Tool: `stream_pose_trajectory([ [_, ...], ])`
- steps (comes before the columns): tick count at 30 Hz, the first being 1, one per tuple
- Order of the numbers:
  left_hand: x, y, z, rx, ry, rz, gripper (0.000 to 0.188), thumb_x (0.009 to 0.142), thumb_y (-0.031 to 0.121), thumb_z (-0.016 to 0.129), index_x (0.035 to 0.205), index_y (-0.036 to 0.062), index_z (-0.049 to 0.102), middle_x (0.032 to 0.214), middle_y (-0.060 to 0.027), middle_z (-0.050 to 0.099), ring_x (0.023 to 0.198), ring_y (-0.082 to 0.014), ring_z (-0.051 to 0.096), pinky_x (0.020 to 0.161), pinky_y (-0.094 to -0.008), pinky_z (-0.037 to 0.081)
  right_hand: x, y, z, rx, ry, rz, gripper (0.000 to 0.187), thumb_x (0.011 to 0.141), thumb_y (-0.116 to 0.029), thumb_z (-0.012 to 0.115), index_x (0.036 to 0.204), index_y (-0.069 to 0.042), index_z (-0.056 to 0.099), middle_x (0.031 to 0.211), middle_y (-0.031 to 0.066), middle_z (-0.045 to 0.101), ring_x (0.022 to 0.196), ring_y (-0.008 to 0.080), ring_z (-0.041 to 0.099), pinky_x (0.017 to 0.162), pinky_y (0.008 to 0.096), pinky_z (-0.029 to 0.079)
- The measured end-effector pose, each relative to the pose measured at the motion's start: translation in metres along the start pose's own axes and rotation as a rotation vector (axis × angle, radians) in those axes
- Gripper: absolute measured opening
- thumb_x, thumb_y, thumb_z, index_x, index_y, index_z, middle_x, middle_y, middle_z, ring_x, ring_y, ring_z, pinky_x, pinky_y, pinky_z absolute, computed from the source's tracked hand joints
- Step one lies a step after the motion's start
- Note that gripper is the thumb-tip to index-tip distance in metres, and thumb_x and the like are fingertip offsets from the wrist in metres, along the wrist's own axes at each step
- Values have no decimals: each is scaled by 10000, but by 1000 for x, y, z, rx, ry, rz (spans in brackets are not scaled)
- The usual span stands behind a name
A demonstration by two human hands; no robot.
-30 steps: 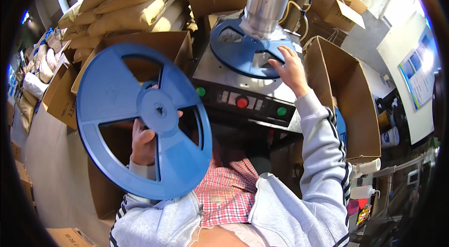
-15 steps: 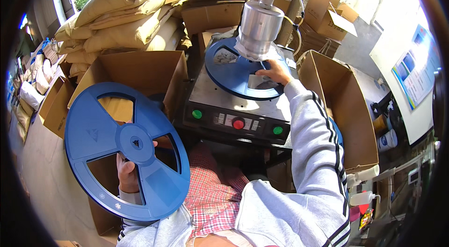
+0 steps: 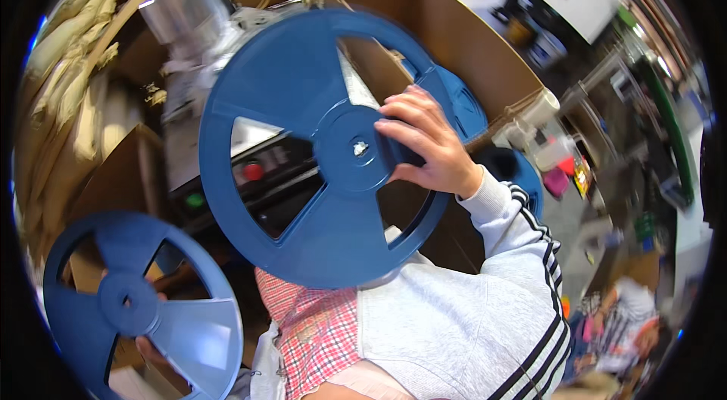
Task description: The person assembles blue plastic reels by placing them onto a vertical spindle on a small machine, then removes them and stacks them into a cardboard box. The process is repeated multiple times with consistent handling of the reels and box.
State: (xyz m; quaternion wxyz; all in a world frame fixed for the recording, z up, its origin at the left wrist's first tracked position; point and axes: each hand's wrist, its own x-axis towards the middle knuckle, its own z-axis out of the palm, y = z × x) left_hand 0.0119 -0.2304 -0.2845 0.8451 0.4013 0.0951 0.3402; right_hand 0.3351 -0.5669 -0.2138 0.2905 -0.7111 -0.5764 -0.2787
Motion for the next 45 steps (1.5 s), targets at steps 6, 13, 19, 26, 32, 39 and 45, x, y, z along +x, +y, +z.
stream_pose_trajectory([
  [6, -8, -102, -21, 389, -56, -490, 961, 763, 330, 800, 1530, 65, 284, 1246, -246, 537, 971, -263, 652, 794, -326, 593, -185, -15, -102, -703, 519, 780, 581, 790, -249, 845, 1293, -63, 620, 1292, 154, 590, 1241, 350, 515, 1060, 436, 418],
  [13, -12, -172, -24, 759, -304, -784, 960, 724, 309, 805, 1516, 67, 320, 1239, -232, 497, 974, -292, 622, 819, -351, 569, -415, -14, -87, -987, 307, 1275, 586, 740, -309, 858, 1213, -28, 653, 1159, 162, 620, 1124, 368, 526, 994, 455, 432],
  [19, 23, -109, -19, 1037, -320, -500, 960, 690, 291, 810, 1504, 68, 351, 1234, -221, 463, 977, -316, 597, 840, -372, 548, -479, 9, -36, -919, 123, 1543, 599, 753, -375, 845, 1221, -57, 647, 1211, 127, 593, 1212, 346, 482, 1055, 455, 393],
  [26, 45, 41, 85, 1316, -341, 328, 963, 651, 270, 816, 1489, 70, 387, 1227, -208, 423, 980, -344, 568, 864, -397, 523, -251, -9, 0, -168, 164, 931, 396, 865, -126, 734, 1235, -27, 634, 1368, 174, 564, 1226, 390, 539, 1081, 415, 411],
  [32, 73, 33, 157, 1558, -749, 591, 967, 617, 253, 821, 1477, 71, 418, 1222, -196, 389, 982, -368, 542, 885, -418, 502, -8, -101, 72, 1946, 260, 907, 438, 984, -164, 627, 1353, 55, 539, 1385, 176, 566, 1302, 246, 533, 1116, 397, 425],
  [39, 145, -7, 124, 1817, -864, 278, 980, 572, 262, 825, 1454, 60, 450, 1209, -212, 401, 1052, -431, 528, 911, -446, 489, 33, -97, 188, 2182, 221, 778, 360, 990, -182, 612, 1328, -64, 570, 1340, 146, 596, 1225, 312, 581, 1040, 465, 500],
  [45, 284, -37, 106, 1774, -769, 324, 956, 616, 426, 862, 1447, 101, 517, 1260, -221, 466, 1181, -420, 508, 1020, -427, 438, 90, 3, 260, 2497, 380, 1031, 460, 975, -367, 574, 1261, -9, 607, 1301, 219, 601, 1261, 403, 541, 1136, 566, 402],
])
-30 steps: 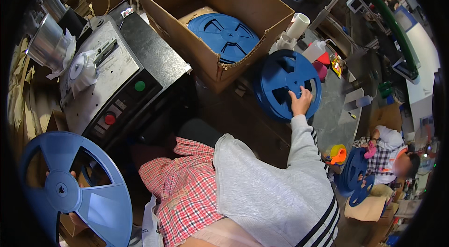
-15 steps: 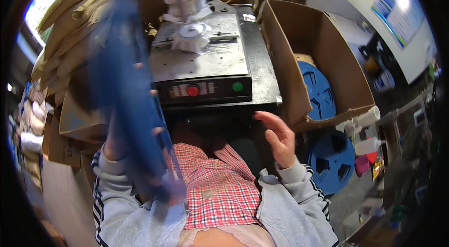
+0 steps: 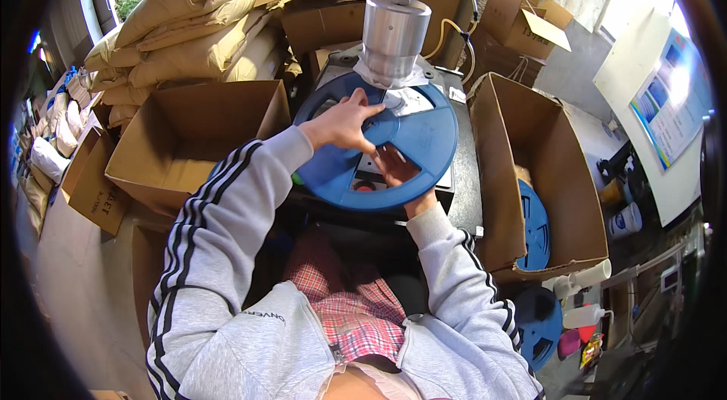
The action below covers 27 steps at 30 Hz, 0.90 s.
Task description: The person assembles blue plastic reels by placing them onto a vertical spindle on a small machine, then removes them and stacks them into a cardboard box. The process is repeated multiple times with consistent handling of the reels and box.
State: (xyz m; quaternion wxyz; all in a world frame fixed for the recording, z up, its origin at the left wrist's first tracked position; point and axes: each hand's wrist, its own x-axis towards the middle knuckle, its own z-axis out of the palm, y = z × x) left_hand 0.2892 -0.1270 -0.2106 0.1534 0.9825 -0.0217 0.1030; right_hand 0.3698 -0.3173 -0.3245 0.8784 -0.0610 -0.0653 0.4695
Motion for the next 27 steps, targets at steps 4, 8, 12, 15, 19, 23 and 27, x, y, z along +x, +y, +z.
stream_pose_trajectory([
  [4, 42, -36, 22, 16, 191, 18, 721, 685, 511, 806, 1268, 101, 694, 1320, -183, 538, 1226, -386, 501, 1088, -426, 389, 39, -26, 16, -14, 159, -139, 552, 996, -333, 519, 1276, 143, 510, 1387, 325, 484, 1310, 482, 470, 1141, 646, 363],
  [8, 50, -46, 36, 26, 275, -31, 643, 753, 492, 766, 1275, 125, 694, 1363, -153, 549, 1270, -387, 468, 1116, -436, 361, 45, -33, 29, 31, 200, -168, 598, 1033, -350, 468, 1254, 205, 447, 1398, 388, 438, 1346, 506, 428, 1139, 641, 369],
  [12, 71, -46, 46, 76, 314, -61, 621, 776, 502, 738, 1280, 141, 691, 1439, -152, 524, 1350, -397, 410, 1139, -472, 332, 49, -46, 32, -27, 213, -161, 607, 1052, -407, 409, 1262, 156, 488, 1405, 356, 474, 1340, 493, 451, 1142, 608, 382],
  [15, 78, -48, 46, 76, 249, -98, 633, 787, 525, 724, 1313, 175, 672, 1483, -153, 498, 1399, -399, 370, 1145, -519, 315, 42, -69, 17, -50, 160, -148, 569, 1075, -387, 341, 1265, 125, 503, 1332, 306, 563, 1254, 447, 548, 1093, 607, 428],
  [19, 81, -47, 34, 88, 146, -106, 644, 846, 579, 661, 1345, 173, 649, 1478, -148, 504, 1406, -382, 368, 1143, -525, 309, 22, -90, 7, -650, 516, -769, 297, 1067, -175, 459, 1260, 17, 577, 1179, 174, 643, 1085, 272, 632, 1001, 393, 510],
  [23, 74, -50, 24, 129, 75, -104, 558, 959, 530, 541, 1353, 146, 633, 1466, -158, 512, 1399, -371, 382, 1151, -497, 300, 22, -83, 62, -2024, -23, -930, 329, 868, 46, 553, 1188, 49, 632, 1176, 167, 666, 1148, 317, 604, 1009, 372, 472],
  [27, 75, -69, 20, 75, 46, 11, 434, 1025, 353, 480, 1326, 80, 634, 1365, -168, 593, 1323, -353, 472, 1137, -423, 331, 75, -87, 60, -2416, -371, -740, 456, 820, 52, 513, 1261, -4, 614, 1318, 156, 615, 1278, 330, 532, 1086, 430, 406],
])
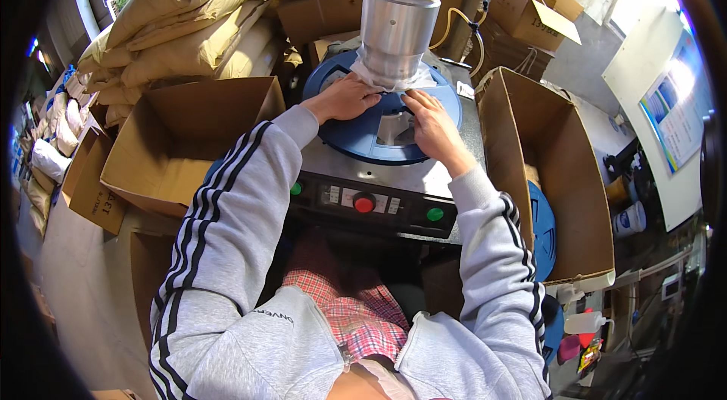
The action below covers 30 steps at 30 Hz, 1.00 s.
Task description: The person assembles blue plastic reels by placing them onto a vertical spindle on a small machine, then removes them and stacks them into a cardboard box. The process is repeated multiple times with consistent handling of the reels and box.
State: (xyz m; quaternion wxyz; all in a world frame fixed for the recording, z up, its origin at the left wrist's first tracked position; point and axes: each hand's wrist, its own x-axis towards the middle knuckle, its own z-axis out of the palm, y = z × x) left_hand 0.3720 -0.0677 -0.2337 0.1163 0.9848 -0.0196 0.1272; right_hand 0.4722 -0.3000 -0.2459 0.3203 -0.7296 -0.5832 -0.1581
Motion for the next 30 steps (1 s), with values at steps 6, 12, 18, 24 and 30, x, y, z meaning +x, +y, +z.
stream_pose_trajectory([
  [6, -20, -13, -7, -101, 33, 120, 375, 1015, 270, 504, 1328, 114, 640, 1233, -128, 656, 1203, -312, 551, 1082, -405, 376, 9, 5, 3, -169, -207, 0, 452, 814, -12, 510, 1249, -23, 632, 1292, 119, 622, 1270, 278, 535, 1097, 495, 390],
  [12, -39, -15, -15, 118, 217, 129, 407, 997, 227, 561, 1391, 123, 580, 1402, -113, 564, 1242, -324, 553, 1035, -404, 426, 2, 5, -2, -90, -75, 10, 393, 895, -12, 545, 1278, -56, 618, 1348, 150, 600, 1282, 355, 525, 1123, 401, 374],
  [18, -189, -21, -10, -517, 402, -422, 771, 869, 334, 774, 1490, 40, 423, 1480, -191, 491, 1362, -328, 484, 1108, -395, 400, -155, -1, -43, 292, 288, 479, 648, 845, -171, 790, 1389, 54, 519, 1358, 228, 595, 1260, 287, 582, 1055, 388, 449],
  [24, -248, -23, 63, -647, 308, -567, 970, 734, 293, 884, 1505, -16, 382, 1470, -237, 492, 1378, -312, 464, 1132, -371, 365, -205, -26, -1, 225, 200, 605, 903, 725, -217, 888, 1443, 75, 423, 1402, 264, 540, 1303, 347, 536, 1074, 400, 436],
  [30, -263, -6, 61, -235, 418, -575, 807, 874, 300, 779, 1505, -6, 381, 1479, -215, 486, 1345, -328, 490, 1105, -398, 407, -221, -67, -11, 112, 271, 503, 917, 791, -273, 833, 1489, 40, 327, 1507, 282, 382, 1405, 425, 380, 1155, 427, 337],
])
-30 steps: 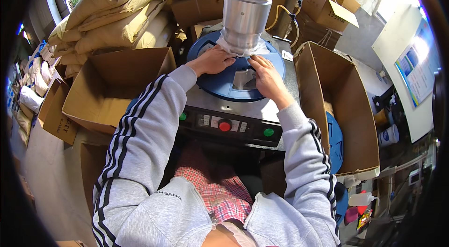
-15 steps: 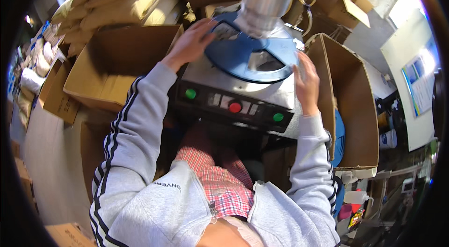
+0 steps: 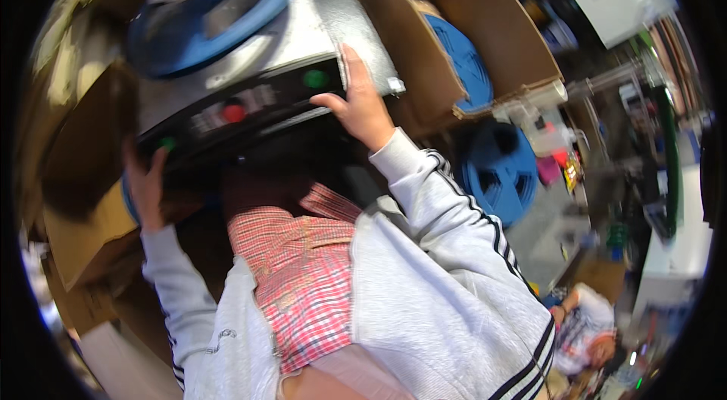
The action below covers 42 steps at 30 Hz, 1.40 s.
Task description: The person assembles blue plastic reels by placing them onto a vertical spindle on a small machine, then removes them and stacks them into a cardboard box. The process is repeated multiple times with consistent handling of the reels and box.
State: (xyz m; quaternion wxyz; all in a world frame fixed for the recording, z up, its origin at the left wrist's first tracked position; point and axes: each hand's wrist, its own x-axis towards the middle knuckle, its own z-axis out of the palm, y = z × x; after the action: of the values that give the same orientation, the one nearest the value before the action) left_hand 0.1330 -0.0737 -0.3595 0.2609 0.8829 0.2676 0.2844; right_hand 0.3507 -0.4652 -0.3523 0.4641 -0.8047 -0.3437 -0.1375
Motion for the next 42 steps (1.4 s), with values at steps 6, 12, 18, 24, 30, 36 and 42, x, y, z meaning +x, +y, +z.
stream_pose_trajectory([
  [6, -87, 8, -22, -382, 41, -57, 445, 991, 134, 642, 1383, -32, 512, 1372, -155, 574, 1230, -238, 576, 1044, -339, 466, -160, -13, -112, -292, 2, 223, 653, 822, -215, 807, 1351, 33, 516, 1366, 242, 542, 1248, 397, 528, 1065, 425, 437],
  [12, -104, 27, 3, -484, -211, -201, 334, 1012, 128, 601, 1314, -15, 586, 1251, -129, 655, 1147, -213, 631, 1027, -324, 488, -269, 96, -217, -561, -87, 998, 965, 745, -438, 856, 1401, 125, 429, 1409, 317, 503, 1322, 420, 487, 1111, 425, 396],
  [18, -103, 89, 16, -594, -365, -62, 327, 1026, 142, 587, 1318, -5, 586, 1245, -113, 653, 1153, -203, 631, 1044, -331, 490, -286, 192, -225, -350, -501, 1319, 1215, 632, -636, 850, 1420, 166, 390, 1452, 338, 459, 1361, 414, 468, 1121, 406, 395],
  [24, -120, 82, 5, -553, -376, -202, 298, 1013, 131, 604, 1281, 1, 617, 1171, -116, 679, 1103, -205, 658, 1010, -333, 519, -270, 198, -235, -208, -655, 1506, 1284, 630, -592, 865, 1486, 157, 270, 1526, 331, 360, 1420, 411, 390, 1166, 426, 334],
  [30, -127, 90, 14, -549, -423, -168, 299, 1018, 166, 605, 1267, 1, 622, 1164, -108, 684, 1075, -197, 665, 985, -322, 522, -265, 186, -239, -113, -615, 1610, 1281, 653, -543, 860, 1524, 127, 201, 1571, 311, 297, 1461, 404, 324, 1191, 446, 284],
  [36, -140, 92, 28, -576, -505, -163, 275, 1008, 134, 613, 1239, -15, 629, 1136, -98, 682, 1054, -184, 662, 975, -313, 521, -296, 197, -232, -216, -702, 1507, 1065, 644, -540, 846, 1371, 134, 457, 1382, 263, 531, 1274, 360, 525, 1087, 404, 393],
  [42, -144, 86, 28, -566, -533, -178, 250, 997, 130, 625, 1208, -2, 647, 1107, -115, 698, 1048, -204, 677, 964, -326, 540, -281, 170, -234, -1, -591, 1519, 962, 708, -480, 834, 1366, 121, 470, 1325, 256, 574, 1200, 342, 573, 1031, 389, 439],
])
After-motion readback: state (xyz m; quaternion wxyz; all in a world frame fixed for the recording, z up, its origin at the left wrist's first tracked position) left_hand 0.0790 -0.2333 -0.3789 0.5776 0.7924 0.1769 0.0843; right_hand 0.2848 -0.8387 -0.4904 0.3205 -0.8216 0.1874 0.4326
